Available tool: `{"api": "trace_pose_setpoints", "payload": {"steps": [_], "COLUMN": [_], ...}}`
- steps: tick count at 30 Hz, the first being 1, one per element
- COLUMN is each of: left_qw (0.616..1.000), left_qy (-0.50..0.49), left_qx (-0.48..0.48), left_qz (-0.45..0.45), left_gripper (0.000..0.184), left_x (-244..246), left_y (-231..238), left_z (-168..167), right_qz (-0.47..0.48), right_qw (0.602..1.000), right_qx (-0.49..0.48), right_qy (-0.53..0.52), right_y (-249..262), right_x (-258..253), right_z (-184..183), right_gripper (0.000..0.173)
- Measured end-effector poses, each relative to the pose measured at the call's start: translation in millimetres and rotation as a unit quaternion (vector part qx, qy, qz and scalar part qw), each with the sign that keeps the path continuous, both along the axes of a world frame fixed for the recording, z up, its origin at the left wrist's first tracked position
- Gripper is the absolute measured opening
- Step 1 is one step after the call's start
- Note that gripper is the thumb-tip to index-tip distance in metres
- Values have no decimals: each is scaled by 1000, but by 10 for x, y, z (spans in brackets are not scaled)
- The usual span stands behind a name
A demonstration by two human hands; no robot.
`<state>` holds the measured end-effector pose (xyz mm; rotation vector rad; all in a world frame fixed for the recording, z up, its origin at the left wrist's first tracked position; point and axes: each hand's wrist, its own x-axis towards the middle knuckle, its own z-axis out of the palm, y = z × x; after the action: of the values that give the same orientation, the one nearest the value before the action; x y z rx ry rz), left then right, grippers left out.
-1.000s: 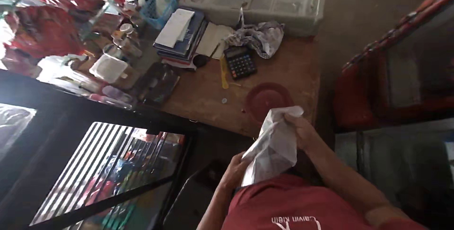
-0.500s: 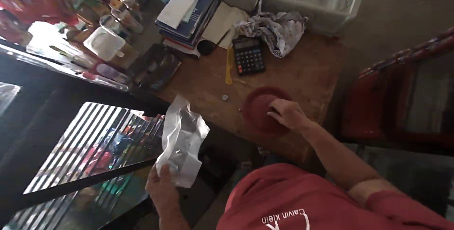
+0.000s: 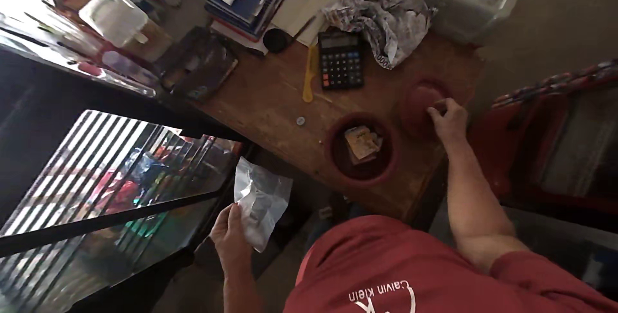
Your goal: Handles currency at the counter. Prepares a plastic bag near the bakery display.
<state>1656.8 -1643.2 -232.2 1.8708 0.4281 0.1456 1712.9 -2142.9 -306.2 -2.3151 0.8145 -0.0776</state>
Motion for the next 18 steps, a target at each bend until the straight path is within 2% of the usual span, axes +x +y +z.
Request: {"api": "trace_pose_setpoints", "payload": {"steps": [3,6,8,10,11,12,16,18], "left_qw": [1000,999,994,989,988,989,991,989], "left_qy": [22,15,6,-5,-13,-19,-26,-27], "left_qx": [-3,34,76,109,109,98,17,-25], "left_qz": [-13,-27,-73,-102,-108,-112,-134,-140], "left_gripper": [16,15,26,30,29,27,26,21], "left_x": [-20,-30,-28,-22,-28,-33,-55,-47], "left_y": [-85,-148,-178,-238,-263,-287,-306,-318], "left_z": [-45,-195,-266,-288,-291,-290,-296,-310], "right_qz": [57,244,381,456,466,464,391,336], "right_qw": [993,950,913,882,873,873,915,938], "right_qx": [-47,-75,-93,-117,-125,-134,-87,-20], "right_qy": [-96,-180,-114,19,68,73,-52,-84], "right_y": [312,825,1128,1349,1422,1454,1385,1326], "right_x": [-26,-151,-178,-147,-130,-119,-119,-143], "right_z": [245,429,379,243,176,118,188,300], "right_gripper": [33,21,18,27,29,25,12,18]}}
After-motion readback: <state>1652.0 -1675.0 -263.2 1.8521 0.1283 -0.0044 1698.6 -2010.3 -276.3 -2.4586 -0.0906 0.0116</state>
